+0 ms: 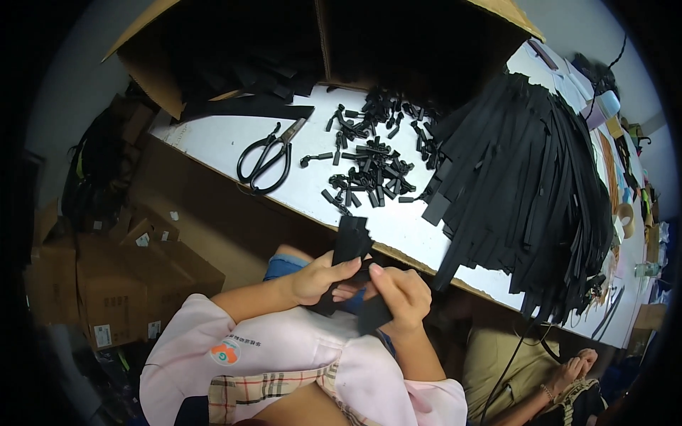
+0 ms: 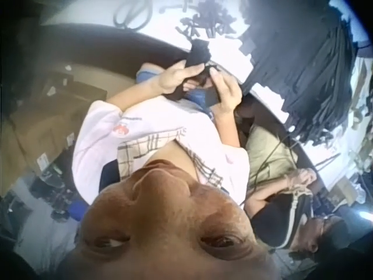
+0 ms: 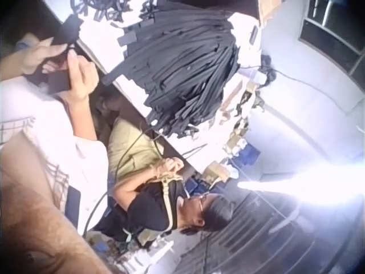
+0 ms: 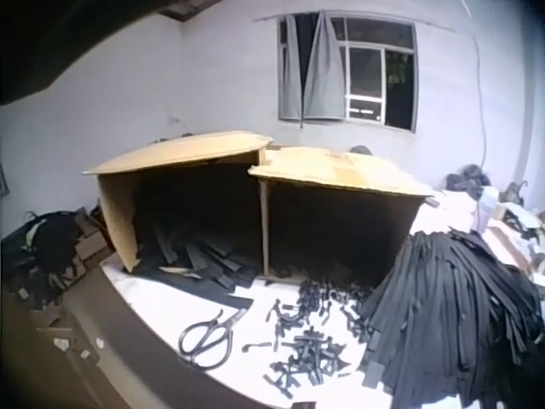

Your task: Assembling plastic buckles or sliders onto black fabric straps at a workbench.

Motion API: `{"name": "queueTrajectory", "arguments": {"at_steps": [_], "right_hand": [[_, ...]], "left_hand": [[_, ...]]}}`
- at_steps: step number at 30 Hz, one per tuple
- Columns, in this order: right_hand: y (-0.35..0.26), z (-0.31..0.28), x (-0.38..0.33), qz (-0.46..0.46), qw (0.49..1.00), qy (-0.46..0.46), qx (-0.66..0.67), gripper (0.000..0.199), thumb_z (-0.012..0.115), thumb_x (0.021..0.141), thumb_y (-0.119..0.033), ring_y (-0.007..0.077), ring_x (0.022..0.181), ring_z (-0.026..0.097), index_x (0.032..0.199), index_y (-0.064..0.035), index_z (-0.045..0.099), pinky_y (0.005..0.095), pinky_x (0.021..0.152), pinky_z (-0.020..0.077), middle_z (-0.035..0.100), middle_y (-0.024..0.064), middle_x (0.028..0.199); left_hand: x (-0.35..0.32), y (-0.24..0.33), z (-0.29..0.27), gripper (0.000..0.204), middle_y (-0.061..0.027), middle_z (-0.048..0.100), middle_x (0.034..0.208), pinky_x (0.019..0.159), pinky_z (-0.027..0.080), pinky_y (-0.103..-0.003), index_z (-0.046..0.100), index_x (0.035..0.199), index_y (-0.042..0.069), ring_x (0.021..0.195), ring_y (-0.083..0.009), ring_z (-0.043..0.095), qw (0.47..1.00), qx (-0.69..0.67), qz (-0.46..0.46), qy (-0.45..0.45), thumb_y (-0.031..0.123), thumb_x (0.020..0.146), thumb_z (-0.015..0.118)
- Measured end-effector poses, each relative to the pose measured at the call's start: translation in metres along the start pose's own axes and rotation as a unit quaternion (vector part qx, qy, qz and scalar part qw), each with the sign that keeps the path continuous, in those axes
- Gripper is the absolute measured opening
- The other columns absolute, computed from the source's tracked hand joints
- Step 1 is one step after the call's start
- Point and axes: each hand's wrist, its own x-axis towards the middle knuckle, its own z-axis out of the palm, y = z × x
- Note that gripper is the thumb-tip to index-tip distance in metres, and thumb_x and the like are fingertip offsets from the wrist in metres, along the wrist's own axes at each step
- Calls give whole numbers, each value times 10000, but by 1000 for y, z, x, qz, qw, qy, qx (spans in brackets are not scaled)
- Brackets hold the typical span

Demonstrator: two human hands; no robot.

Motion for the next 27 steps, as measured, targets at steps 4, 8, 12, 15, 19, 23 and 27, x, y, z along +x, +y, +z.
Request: {"name": "queueTrajectory", "arguments": {"at_steps": [4, 8, 12, 15, 19, 23, 27], "right_hand": [[-14, -9, -6, 379, 888, 67, 250, 217, 650, 664, -1, 63, 556, 468, 859, 25, 558, 192, 506, 368, 542, 34, 658], [-6, -2, -5, 374, 881, 13, 291, 34, 587, 694, 43, 91, 492, 466, 688, 32, 555, 215, 470, 374, 520, 44, 566], [-1, -7, 7, 346, 856, -155, 351, 54, 574, 697, 15, 124, 423, 421, 664, 16, 531, 241, 401, 307, 449, 70, 514], [-1, 1, 2, 182, 961, -109, 177, 90, 604, 628, 33, 200, 435, 453, 663, 2, 527, 263, 388, 323, 463, 72, 545], [-15, 2, -1, 4, 977, -183, 106, 171, 645, 553, -35, 220, 482, 497, 682, -24, 534, 303, 430, 394, 499, 69, 600], [39, 11, 31, 222, 953, -170, -119, 342, 546, 601, 6, 354, 657, 552, 941, 6, 511, 399, 562, 450, 549, 174, 742], [89, 5, 65, 363, 846, -239, -310, 151, 495, 730, -106, 401, 739, 552, 793, 30, 482, 463, 667, 432, 566, 246, 781]], "left_hand": [[6, -7, 3, 204, 5, 473, 635, 498, 351, -189, 529, 869, 68, 580, -34, 430, 896, 329, 268, 130, 267, 823, 537], [-3, 0, 5, 173, 18, 497, 668, 537, 364, -196, 539, 818, 42, 616, -34, 443, 966, 199, 143, 82, 214, 816, 550], [-3, -2, 0, 140, 15, 494, 659, 527, 351, -184, 533, 781, 31, 592, -40, 435, 956, 208, 195, 64, 163, 824, 524], [4, -6, 3, 144, 4, 493, 638, 497, 337, -178, 523, 759, 33, 553, -44, 419, 957, 170, 199, 122, 163, 821, 527], [9, 3, -7, 149, -1, 481, 602, 453, 318, -182, 509, 740, 34, 512, -45, 402, 984, 14, 101, 147, 159, 817, 535], [4, -8, -15, 147, 11, 473, 611, 492, 346, -186, 503, 748, 26, 540, -44, 411, 917, 217, 235, 240, 152, 820, 530], [12, -4, 4, 120, 5, 486, 689, 563, 372, -196, 506, 819, 30, 610, -54, 433, 914, 252, 250, 196, 148, 813, 529]]}}
